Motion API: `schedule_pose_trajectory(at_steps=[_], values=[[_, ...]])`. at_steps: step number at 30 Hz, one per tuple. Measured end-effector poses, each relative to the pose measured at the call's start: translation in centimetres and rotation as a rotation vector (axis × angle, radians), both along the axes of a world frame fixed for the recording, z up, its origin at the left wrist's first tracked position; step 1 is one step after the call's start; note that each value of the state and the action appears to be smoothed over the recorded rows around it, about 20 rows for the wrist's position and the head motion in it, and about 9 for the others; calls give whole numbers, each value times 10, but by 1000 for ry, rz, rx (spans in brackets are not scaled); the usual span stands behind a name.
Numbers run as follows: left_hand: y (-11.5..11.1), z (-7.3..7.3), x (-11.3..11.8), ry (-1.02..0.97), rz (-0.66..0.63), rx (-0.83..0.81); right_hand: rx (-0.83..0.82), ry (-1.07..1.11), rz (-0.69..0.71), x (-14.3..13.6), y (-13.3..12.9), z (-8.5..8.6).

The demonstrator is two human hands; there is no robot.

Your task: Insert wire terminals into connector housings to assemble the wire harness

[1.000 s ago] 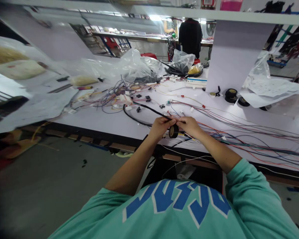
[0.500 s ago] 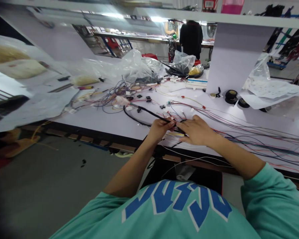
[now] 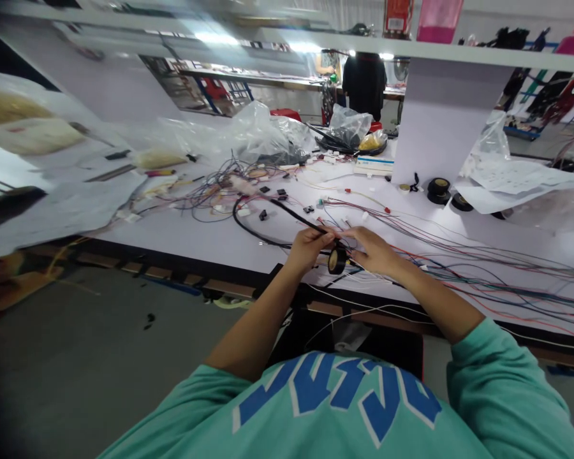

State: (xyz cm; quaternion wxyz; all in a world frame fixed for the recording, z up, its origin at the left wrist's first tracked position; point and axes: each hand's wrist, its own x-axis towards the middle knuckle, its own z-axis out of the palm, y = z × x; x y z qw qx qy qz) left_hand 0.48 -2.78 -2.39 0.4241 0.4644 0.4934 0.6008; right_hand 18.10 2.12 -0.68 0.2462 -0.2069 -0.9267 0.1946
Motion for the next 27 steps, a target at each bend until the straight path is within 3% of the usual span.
schedule_pose_trajectory(at_steps=[5, 9, 12, 14, 20, 23, 27], values=[[1, 2, 5, -116, 24, -86, 517, -291, 236, -5, -27, 12], [-3, 0, 2, -147, -1, -119, 576, -487, 247, 0, -34, 30], [-10, 1, -1, -68, -32, -102, 455, -488, 99, 8, -23, 39], [-14, 6, -2, 67, -52, -66, 365, -476, 4, 8, -10, 37], [-11, 27, -2, 502, -59, 61, 21, -128, -19, -11, 18, -2], [-2, 28, -4, 547, -74, 96, -282, 8, -85, -11, 18, -13], [8, 26, -7, 522, -101, 97, -588, 97, -90, -4, 13, -14]])
